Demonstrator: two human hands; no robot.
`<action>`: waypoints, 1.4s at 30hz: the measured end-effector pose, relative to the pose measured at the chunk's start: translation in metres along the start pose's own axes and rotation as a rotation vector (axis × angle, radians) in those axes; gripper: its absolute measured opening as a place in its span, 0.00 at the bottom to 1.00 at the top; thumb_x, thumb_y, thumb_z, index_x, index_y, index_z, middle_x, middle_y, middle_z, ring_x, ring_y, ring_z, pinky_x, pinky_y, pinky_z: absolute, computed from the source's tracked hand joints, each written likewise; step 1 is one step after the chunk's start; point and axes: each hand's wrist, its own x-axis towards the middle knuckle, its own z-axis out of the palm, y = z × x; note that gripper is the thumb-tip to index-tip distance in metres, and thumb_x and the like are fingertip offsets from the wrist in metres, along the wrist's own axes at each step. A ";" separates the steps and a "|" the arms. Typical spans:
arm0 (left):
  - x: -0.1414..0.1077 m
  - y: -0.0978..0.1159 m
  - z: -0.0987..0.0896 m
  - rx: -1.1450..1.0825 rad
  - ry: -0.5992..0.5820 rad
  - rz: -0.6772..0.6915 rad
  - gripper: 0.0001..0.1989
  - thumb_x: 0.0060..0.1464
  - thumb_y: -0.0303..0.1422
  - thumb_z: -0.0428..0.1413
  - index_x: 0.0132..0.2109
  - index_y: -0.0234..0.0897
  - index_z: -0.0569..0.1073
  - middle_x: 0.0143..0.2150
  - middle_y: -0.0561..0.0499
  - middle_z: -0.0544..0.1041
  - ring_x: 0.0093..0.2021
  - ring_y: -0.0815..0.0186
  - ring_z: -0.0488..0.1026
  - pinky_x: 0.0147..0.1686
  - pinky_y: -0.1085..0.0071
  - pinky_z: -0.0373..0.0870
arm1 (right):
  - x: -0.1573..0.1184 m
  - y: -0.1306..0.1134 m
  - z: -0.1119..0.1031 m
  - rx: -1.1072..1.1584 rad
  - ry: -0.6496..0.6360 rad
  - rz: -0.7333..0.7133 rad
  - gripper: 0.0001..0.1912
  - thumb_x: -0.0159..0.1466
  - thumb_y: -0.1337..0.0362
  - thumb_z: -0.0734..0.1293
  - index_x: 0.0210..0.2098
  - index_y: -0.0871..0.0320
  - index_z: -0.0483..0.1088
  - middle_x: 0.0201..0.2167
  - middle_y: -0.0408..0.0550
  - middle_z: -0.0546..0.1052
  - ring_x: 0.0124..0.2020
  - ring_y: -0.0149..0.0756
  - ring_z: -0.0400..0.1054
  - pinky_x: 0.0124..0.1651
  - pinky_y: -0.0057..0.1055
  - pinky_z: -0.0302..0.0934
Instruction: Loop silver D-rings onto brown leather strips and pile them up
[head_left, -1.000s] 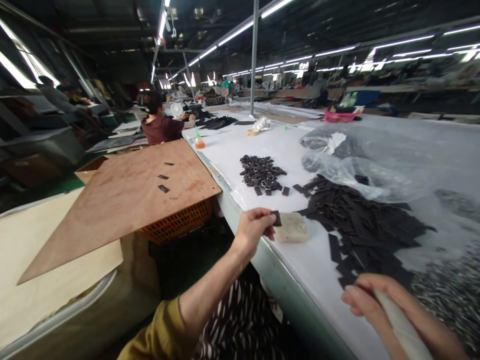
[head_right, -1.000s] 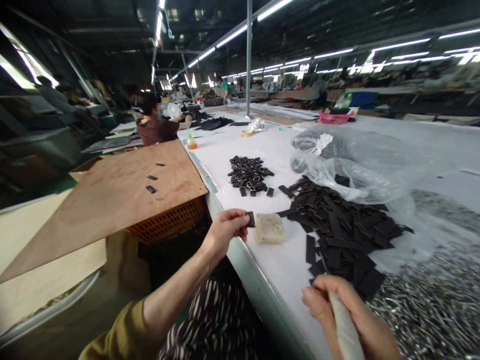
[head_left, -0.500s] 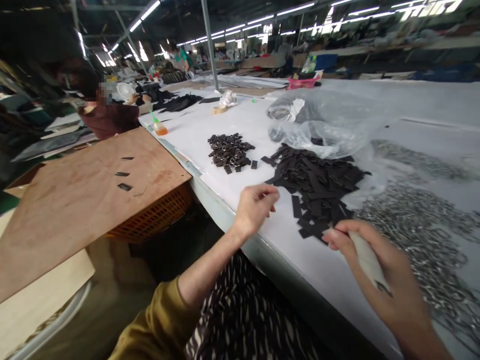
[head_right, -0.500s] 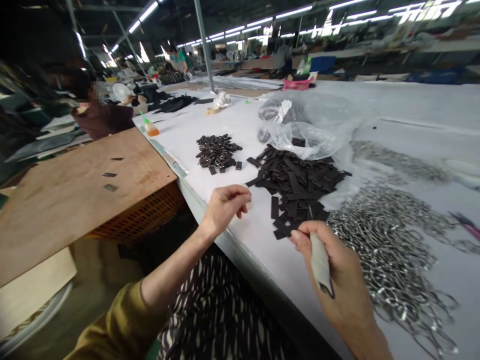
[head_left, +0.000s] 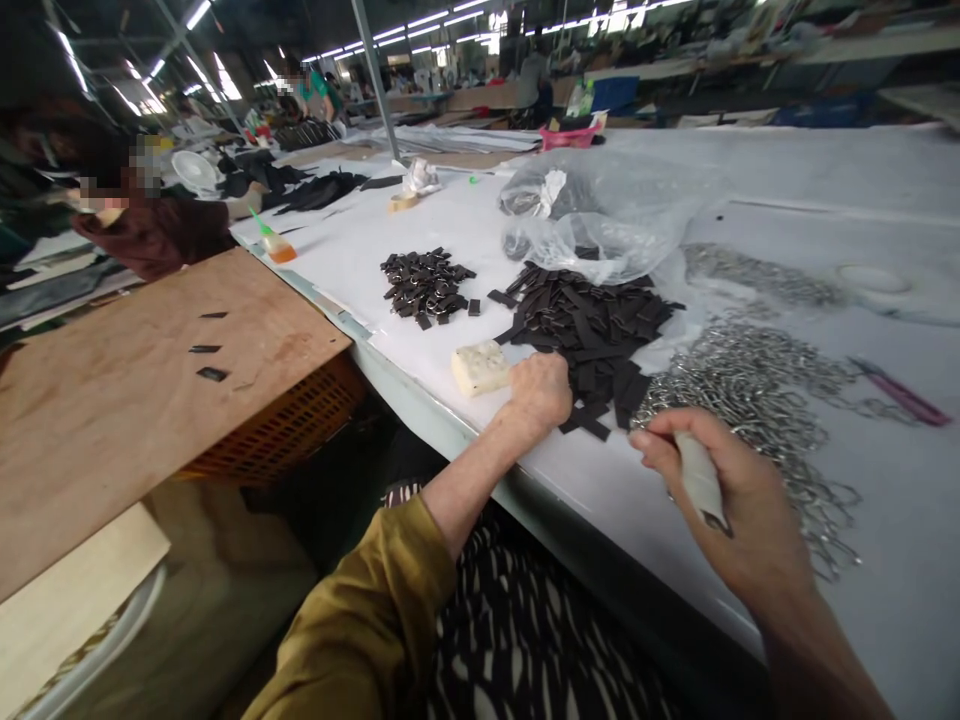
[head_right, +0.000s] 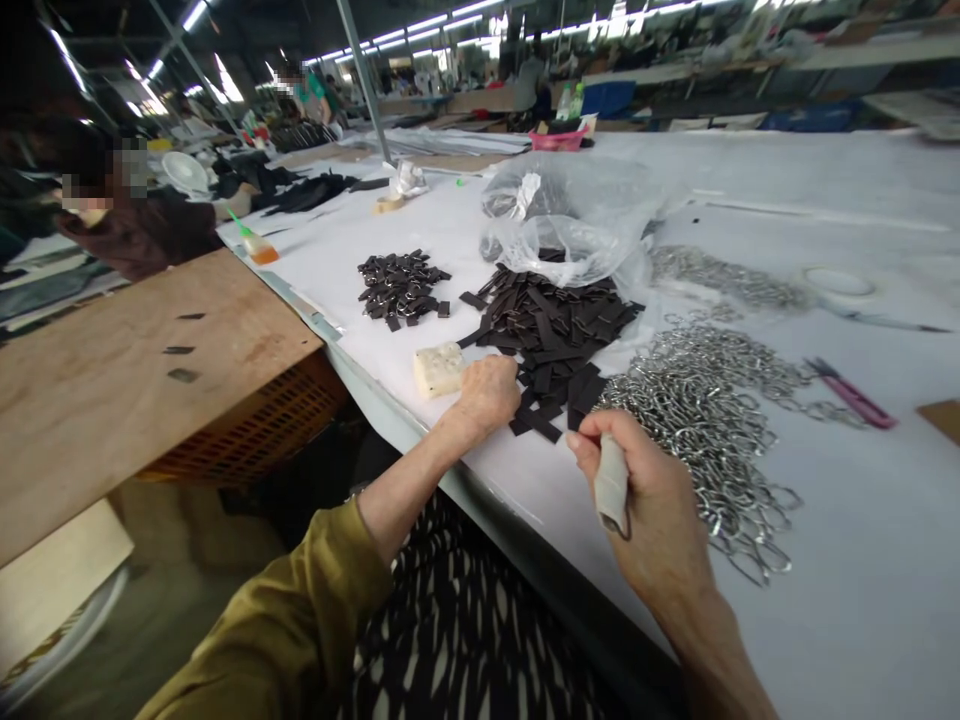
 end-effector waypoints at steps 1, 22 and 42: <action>0.001 -0.001 -0.001 -0.014 -0.004 -0.008 0.11 0.45 0.20 0.53 0.38 0.28 0.75 0.41 0.34 0.76 0.45 0.49 0.73 0.44 0.60 0.67 | -0.001 0.000 0.000 0.000 -0.008 -0.002 0.10 0.61 0.54 0.62 0.32 0.53 0.66 0.21 0.39 0.69 0.22 0.29 0.61 0.24 0.25 0.54; -0.112 -0.033 0.000 -1.700 -0.333 -0.365 0.10 0.47 0.24 0.56 0.40 0.29 0.70 0.33 0.42 0.78 0.33 0.63 0.77 0.29 0.71 0.75 | -0.003 0.007 -0.004 -0.107 -0.060 0.025 0.10 0.61 0.55 0.62 0.36 0.53 0.68 0.12 0.38 0.62 0.14 0.29 0.55 0.19 0.27 0.51; -0.131 -0.004 0.013 -1.666 -0.398 -0.362 0.10 0.44 0.29 0.61 0.35 0.26 0.74 0.32 0.43 0.77 0.34 0.64 0.74 0.30 0.71 0.74 | -0.035 0.053 0.000 -0.504 -0.007 -0.197 0.09 0.63 0.64 0.57 0.36 0.58 0.68 0.33 0.52 0.74 0.36 0.44 0.66 0.34 0.35 0.58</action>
